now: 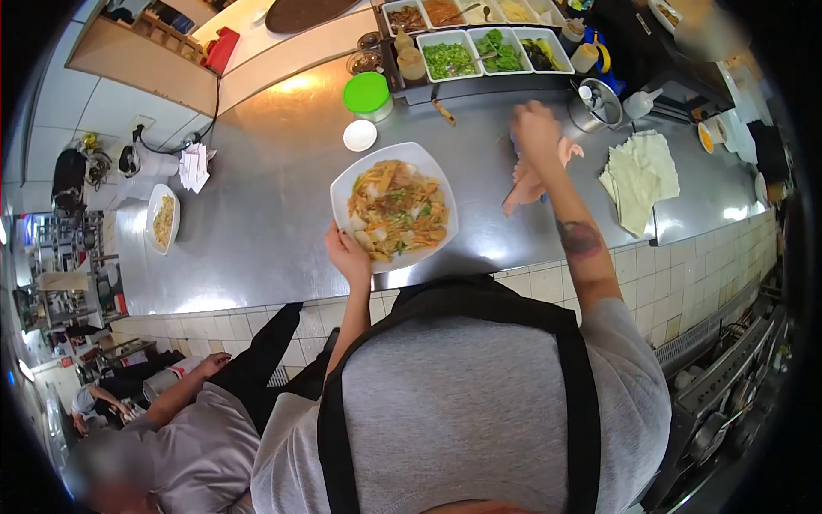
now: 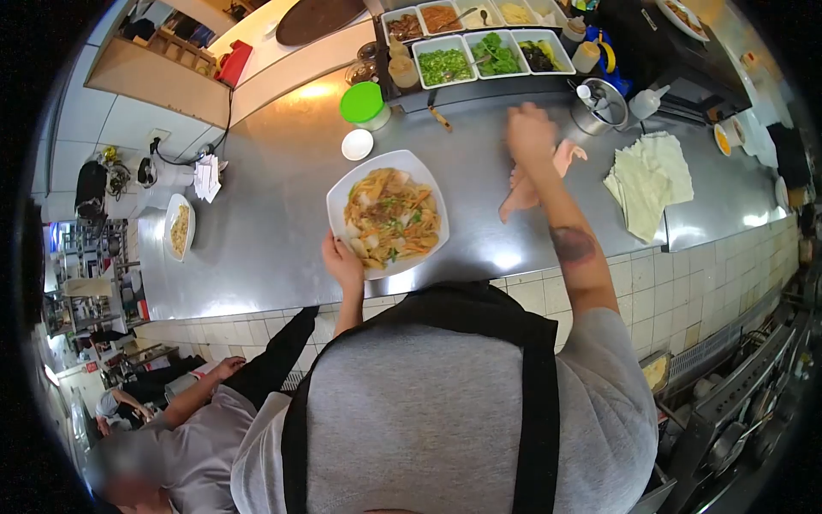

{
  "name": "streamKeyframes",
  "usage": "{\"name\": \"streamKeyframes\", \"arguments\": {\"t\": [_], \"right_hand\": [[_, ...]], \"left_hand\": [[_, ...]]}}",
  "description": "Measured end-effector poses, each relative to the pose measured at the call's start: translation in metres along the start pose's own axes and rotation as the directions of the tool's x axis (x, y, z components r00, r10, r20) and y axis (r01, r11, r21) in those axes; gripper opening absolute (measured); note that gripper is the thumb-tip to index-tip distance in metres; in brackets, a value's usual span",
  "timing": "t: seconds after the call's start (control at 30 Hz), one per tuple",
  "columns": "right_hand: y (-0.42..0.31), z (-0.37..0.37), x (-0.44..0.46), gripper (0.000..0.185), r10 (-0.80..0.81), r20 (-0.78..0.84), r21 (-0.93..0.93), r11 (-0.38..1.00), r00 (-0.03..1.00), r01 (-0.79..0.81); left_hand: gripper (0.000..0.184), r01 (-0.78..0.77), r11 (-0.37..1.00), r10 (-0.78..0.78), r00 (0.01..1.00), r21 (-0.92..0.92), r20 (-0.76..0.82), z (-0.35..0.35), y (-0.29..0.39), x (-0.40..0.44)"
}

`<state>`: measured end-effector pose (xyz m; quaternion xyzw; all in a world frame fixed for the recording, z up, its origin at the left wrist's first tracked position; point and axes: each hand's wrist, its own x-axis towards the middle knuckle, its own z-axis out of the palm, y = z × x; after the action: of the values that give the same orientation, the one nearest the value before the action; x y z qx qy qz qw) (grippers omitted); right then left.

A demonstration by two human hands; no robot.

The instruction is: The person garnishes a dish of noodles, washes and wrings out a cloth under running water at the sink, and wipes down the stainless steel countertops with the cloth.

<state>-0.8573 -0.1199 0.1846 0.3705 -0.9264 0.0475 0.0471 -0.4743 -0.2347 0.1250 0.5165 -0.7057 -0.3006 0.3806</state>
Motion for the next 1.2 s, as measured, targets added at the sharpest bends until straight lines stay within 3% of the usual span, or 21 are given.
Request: {"name": "streamKeyframes", "arguments": {"t": [0.07, 0.17, 0.23, 0.37, 0.43, 0.47, 0.53, 0.57, 0.6, 0.63, 0.67, 0.73, 0.77, 0.83, 0.87, 0.93, 1.0, 1.03, 1.07, 1.13, 1.2], "right_hand": [[-0.044, 0.007, 0.013, 0.019, -0.092, 0.084, 0.390, 0.919, 0.992, 0.052], [-0.088, 0.053, 0.040, 0.019, -0.126, 0.016, 0.420, 0.901, 0.992, 0.108], [-0.104, 0.104, 0.058, 0.023, -0.055, 0.023, 0.243, 0.969, 0.998, 0.047], [-0.105, 0.088, 0.040, 0.019, -0.151, 0.082, 0.366, 0.924, 0.985, 0.112], [-0.103, 0.083, 0.028, 0.015, -0.231, 0.152, 0.856, 0.517, 0.961, -0.011], [-0.106, 0.072, 0.021, 0.015, -0.242, 0.154, 0.858, 0.514, 0.958, -0.008], [-0.113, 0.036, 0.012, 0.014, -0.139, 0.513, 0.849, 0.223, 0.847, -0.478], [-0.117, 0.023, 0.010, 0.014, -0.143, 0.514, 0.849, 0.224, 0.846, -0.478], [-0.120, 0.011, 0.008, 0.012, -0.197, 0.436, 0.842, 0.434, 0.878, -0.321], [-0.124, 0.001, 0.006, 0.012, -0.266, 0.368, 0.778, 0.613, 0.891, -0.138], [-0.132, -0.009, 0.006, 0.012, -0.267, 0.367, 0.777, 0.615, 0.891, -0.136], [-0.158, -0.023, 0.007, 0.016, -0.365, 0.107, 0.787, 0.600, 0.925, 0.146], [-0.178, -0.025, 0.007, 0.016, -0.365, 0.107, 0.787, 0.600, 0.925, 0.146], [-0.223, -0.024, 0.008, 0.012, -0.276, -0.249, 0.760, 0.539, 0.929, 0.363], [-0.239, -0.023, 0.006, 0.012, -0.274, -0.247, 0.759, 0.542, 0.929, 0.362], [-0.265, -0.016, 0.004, 0.024, -0.358, -0.078, 0.723, 0.623, 0.931, 0.300], [-0.278, 0.005, -0.001, 0.029, -0.358, -0.053, 0.656, 0.692, 0.932, 0.303], [-0.281, 0.015, 0.001, 0.034, -0.355, -0.028, 0.581, 0.755, 0.934, 0.305], [-0.278, 0.014, 0.003, 0.034, -0.347, -0.033, 0.578, 0.759, 0.937, 0.301], [-0.260, 0.007, -0.002, 0.047, -0.289, -0.162, 0.692, 0.648, 0.944, 0.317], [-0.231, -0.004, -0.005, 0.050, -0.245, -0.097, 0.732, 0.640, 0.965, 0.236]], "left_hand": [[0.031, 0.036, 0.999, -0.033, 0.997, 0.041, -0.076, -0.014, -0.025, 0.005], [0.031, 0.088, 0.995, -0.082, 0.990, 0.047, -0.119, -0.034, -0.045, 0.017], [0.032, 0.102, 0.992, -0.089, 0.983, 0.070, -0.159, -0.046, -0.051, 0.023], [0.032, 0.196, 0.980, -0.195, 0.958, -0.020, -0.211, -0.054, -0.081, 0.037], [0.033, 0.230, 0.968, -0.247, 0.944, -0.101, -0.219, -0.057, -0.073, 0.044], [0.033, 0.249, 0.950, -0.286, 0.935, -0.187, -0.208, -0.056, -0.070, 0.045], [0.034, 0.287, 0.940, -0.323, 0.923, -0.185, -0.209, -0.053, -0.077, 0.050], [0.035, 0.326, 0.909, -0.383, 0.901, -0.261, -0.206, -0.050, -0.082, 0.052], [0.036, 0.361, 0.870, -0.440, 0.876, -0.337, -0.197, -0.050, -0.075, 0.053], [0.040, 0.502, 0.750, -0.556, 0.831, -0.430, 0.000, -0.057, -0.068, 0.053], [0.040, 0.502, 0.749, -0.557, 0.830, -0.433, 0.000, -0.059, -0.073, 0.052], [0.049, 0.551, 0.356, -0.509, 0.791, -0.755, 0.339, -0.061, -0.087, 0.050], [0.049, 0.551, 0.356, -0.509, 0.792, -0.755, 0.339, -0.071, -0.067, 0.047], [0.057, 0.755, 0.250, -0.588, 0.615, -0.606, 0.525, -0.095, 0.002, 0.034], [0.059, 0.791, 0.201, -0.513, 0.587, -0.578, 0.626, -0.097, -0.001, 0.025], [0.055, 0.845, 0.069, -0.349, 0.518, -0.530, 0.781, -0.087, -0.037, 0.005], [0.050, 0.767, 0.035, -0.466, 0.579, -0.640, 0.669, -0.064, -0.037, -0.012], [0.050, 0.770, 0.038, -0.460, 0.579, -0.637, 0.673, -0.062, -0.038, -0.010], [0.048, 0.711, 0.075, -0.476, 0.642, -0.699, 0.602, -0.059, -0.039, -0.005], [0.046, 0.655, 0.113, -0.479, 0.695, -0.747, 0.536, -0.053, -0.046, 0.009], [0.046, 0.646, 0.201, -0.523, 0.706, -0.736, 0.477, -0.049, -0.075, 0.045]]}}
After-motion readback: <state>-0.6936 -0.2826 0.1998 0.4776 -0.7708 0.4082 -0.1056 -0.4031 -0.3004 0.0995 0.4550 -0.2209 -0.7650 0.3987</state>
